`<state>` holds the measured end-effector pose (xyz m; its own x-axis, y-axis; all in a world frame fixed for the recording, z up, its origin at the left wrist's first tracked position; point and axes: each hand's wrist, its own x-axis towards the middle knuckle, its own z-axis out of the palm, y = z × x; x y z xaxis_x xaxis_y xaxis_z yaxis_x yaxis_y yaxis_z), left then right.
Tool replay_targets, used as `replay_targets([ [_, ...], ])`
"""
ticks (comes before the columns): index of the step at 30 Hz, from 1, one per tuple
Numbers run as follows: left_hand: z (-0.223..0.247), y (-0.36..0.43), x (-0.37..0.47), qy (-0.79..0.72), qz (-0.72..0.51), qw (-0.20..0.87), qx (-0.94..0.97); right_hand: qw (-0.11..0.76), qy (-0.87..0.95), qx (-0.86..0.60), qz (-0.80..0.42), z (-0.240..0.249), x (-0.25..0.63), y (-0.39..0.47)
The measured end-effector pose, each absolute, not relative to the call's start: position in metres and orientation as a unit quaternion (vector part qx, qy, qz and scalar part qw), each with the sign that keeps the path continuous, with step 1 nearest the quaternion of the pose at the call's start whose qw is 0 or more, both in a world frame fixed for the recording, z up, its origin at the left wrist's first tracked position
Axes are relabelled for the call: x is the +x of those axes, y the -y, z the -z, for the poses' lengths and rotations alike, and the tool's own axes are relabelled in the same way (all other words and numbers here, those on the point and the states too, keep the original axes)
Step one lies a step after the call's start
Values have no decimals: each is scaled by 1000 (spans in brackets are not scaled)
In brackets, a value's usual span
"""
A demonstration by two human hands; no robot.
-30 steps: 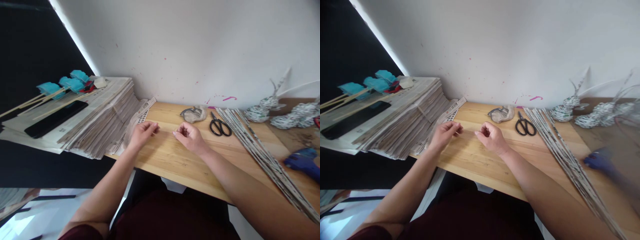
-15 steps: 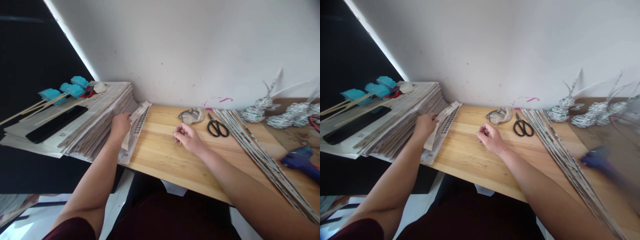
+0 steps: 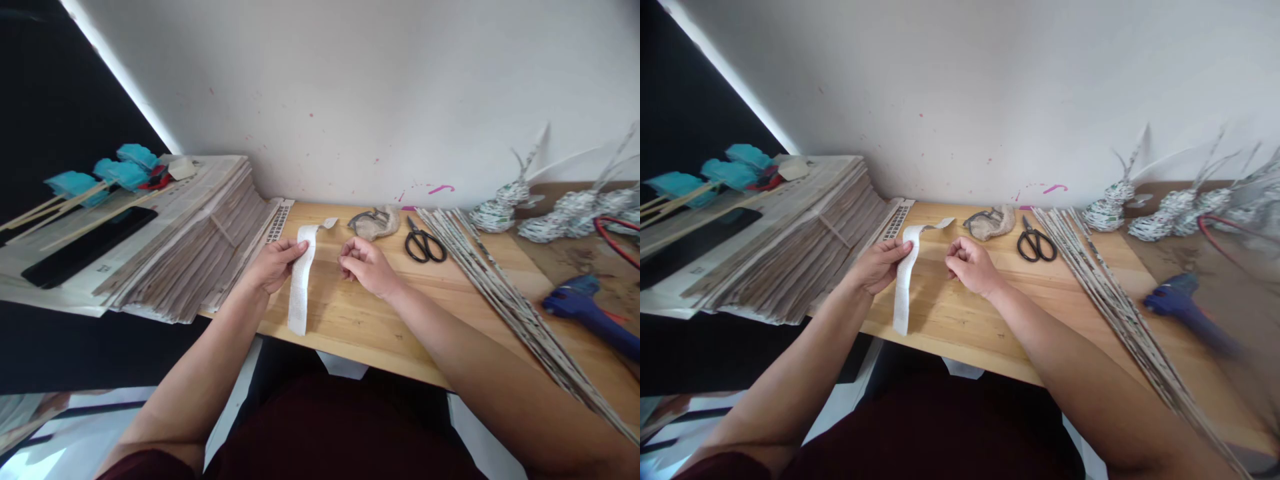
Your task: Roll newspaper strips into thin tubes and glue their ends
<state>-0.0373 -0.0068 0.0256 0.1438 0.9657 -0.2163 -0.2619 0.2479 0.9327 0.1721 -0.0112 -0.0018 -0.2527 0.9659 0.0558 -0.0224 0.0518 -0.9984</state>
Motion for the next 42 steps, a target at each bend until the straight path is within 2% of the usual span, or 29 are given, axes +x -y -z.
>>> replay_targets([
  [7,-21,18,-30,-475,-439,648,402,435,557,-416,-572,-1,170,14],
  [11,-17,22,-25,-509,-434,608,428,415,570,-415,-576,6,169,13],
  [13,-15,25,-22,-524,-430,587,443,442,597,-415,-526,9,169,12],
  [16,-11,30,-19,-530,-418,582,454,480,674,-407,-387,11,170,14],
  [21,-6,38,-23,-510,-398,571,505,459,773,-379,-218,4,171,19],
  [27,-6,47,-25,-523,-382,566,509,438,760,-403,-261,0,171,24],
  [29,-6,50,-24,-527,-387,569,499,459,738,-422,-258,0,172,24],
  [33,-4,57,-26,-516,-383,583,497,516,712,-447,-165,0,176,20],
  [37,-2,63,-32,-500,-364,583,527,454,812,-356,-86,-1,176,20],
  [39,-1,68,-36,-495,-355,576,544,450,826,-325,-103,-1,174,22],
  [42,-1,82,-47,-485,-323,574,576,490,776,-342,-201,0,175,22],
])
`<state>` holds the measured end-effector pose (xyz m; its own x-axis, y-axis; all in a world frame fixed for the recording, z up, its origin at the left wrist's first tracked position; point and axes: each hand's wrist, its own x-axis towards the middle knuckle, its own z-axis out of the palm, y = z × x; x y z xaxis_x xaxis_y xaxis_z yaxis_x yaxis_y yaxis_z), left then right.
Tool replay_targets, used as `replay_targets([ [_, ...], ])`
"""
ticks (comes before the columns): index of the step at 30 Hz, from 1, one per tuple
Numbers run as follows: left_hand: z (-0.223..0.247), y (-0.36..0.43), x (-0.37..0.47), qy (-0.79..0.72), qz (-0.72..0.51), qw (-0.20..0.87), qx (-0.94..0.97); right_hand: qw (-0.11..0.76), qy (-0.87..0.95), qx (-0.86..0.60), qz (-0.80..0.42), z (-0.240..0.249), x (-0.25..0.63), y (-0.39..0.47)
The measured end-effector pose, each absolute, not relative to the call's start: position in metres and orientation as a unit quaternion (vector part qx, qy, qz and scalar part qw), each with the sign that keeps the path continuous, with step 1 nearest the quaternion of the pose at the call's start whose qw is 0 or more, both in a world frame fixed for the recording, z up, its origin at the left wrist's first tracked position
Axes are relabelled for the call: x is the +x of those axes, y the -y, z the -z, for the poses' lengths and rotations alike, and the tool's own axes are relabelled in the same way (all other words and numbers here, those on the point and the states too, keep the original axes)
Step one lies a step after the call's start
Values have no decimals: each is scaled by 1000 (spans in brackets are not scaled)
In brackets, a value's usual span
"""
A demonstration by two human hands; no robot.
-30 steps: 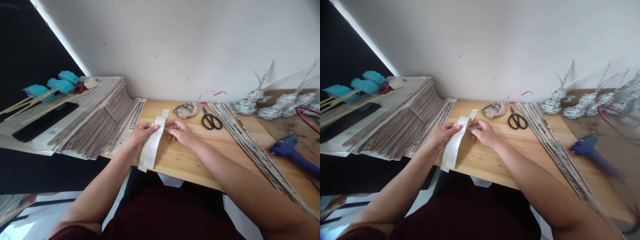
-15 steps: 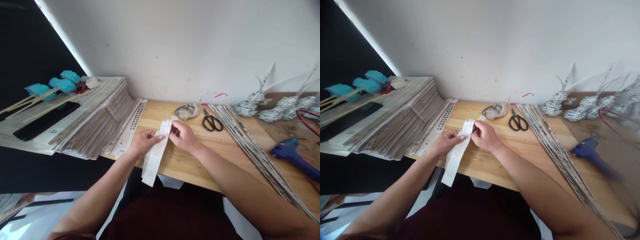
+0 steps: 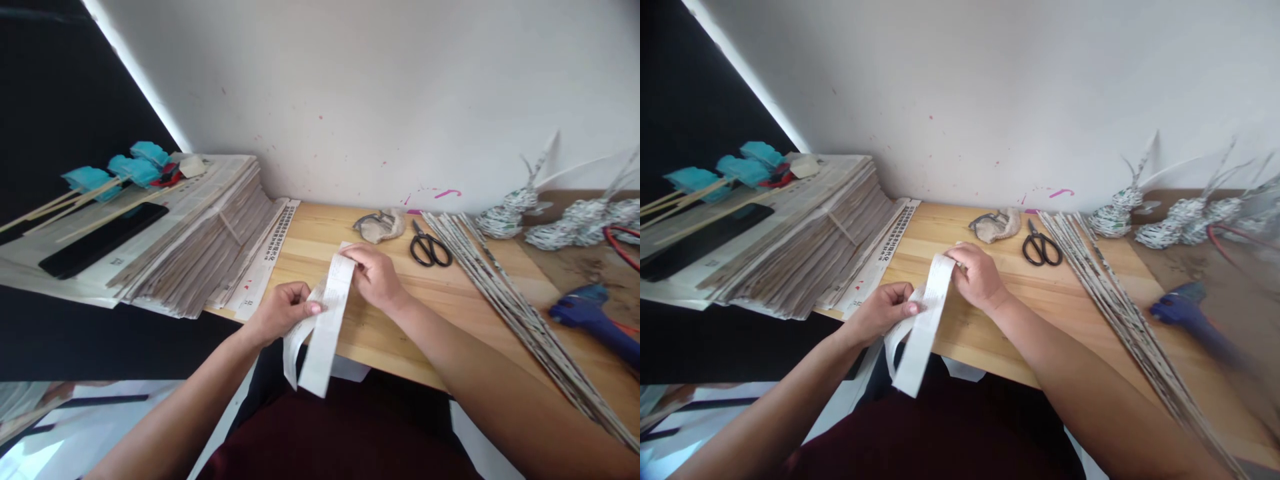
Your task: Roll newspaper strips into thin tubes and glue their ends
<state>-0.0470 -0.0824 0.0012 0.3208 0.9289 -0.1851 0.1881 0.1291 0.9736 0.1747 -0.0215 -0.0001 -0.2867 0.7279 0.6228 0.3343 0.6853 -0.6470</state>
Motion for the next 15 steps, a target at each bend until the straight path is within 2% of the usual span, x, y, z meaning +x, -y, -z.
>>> replay_targets([
  [5,-4,120,-77,-473,-169,573,648,536,586,-443,-415,6,181,5],
  [9,6,143,-101,-448,-36,595,666,576,454,-471,-490,7,182,-6],
  [15,59,150,-127,-563,96,358,739,569,412,-488,-519,4,183,-8],
])
